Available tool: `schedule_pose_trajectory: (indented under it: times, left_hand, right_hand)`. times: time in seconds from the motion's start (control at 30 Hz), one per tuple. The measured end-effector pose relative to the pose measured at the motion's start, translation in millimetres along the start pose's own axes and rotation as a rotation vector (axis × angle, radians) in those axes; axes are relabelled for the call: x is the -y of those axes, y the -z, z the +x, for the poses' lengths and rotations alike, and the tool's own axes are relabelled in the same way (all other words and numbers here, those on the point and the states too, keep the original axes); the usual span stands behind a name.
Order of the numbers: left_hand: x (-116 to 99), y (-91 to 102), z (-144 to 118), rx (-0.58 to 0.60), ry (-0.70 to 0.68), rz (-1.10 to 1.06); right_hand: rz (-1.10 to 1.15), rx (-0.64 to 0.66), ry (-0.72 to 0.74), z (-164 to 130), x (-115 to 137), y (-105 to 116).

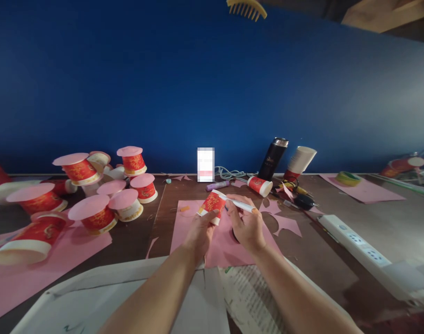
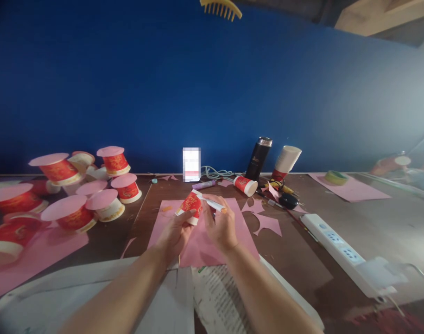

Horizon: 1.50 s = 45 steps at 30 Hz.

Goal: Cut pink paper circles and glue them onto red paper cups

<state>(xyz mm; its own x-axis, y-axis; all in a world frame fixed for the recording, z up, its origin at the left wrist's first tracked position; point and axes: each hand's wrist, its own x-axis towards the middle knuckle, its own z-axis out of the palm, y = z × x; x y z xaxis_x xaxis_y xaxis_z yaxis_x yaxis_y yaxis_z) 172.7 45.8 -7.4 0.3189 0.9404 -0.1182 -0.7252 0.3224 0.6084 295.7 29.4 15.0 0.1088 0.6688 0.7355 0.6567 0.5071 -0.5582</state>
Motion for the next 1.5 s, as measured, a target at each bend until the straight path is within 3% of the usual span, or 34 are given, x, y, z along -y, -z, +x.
schedule_pose_trajectory:
  times: [0.8,1.17,1.5]
  left_hand:
    - [-5.2,-0.2,3.9,-0.225,0.041,-0.188]
    - [-7.1,-0.9,3.6,-0.22,0.015,-0.17]
    - [-4.6,1.9,1.3,-0.07,0.0,-0.054]
  right_hand:
    - [-0.059,-0.019,-0.005,0.8,2.0,0.4]
    - [-0.018,-0.03,-0.01,-0.5,2.2,0.2]
    - [0.041,0.026,0.043,-4.2,13.3,-2.1]
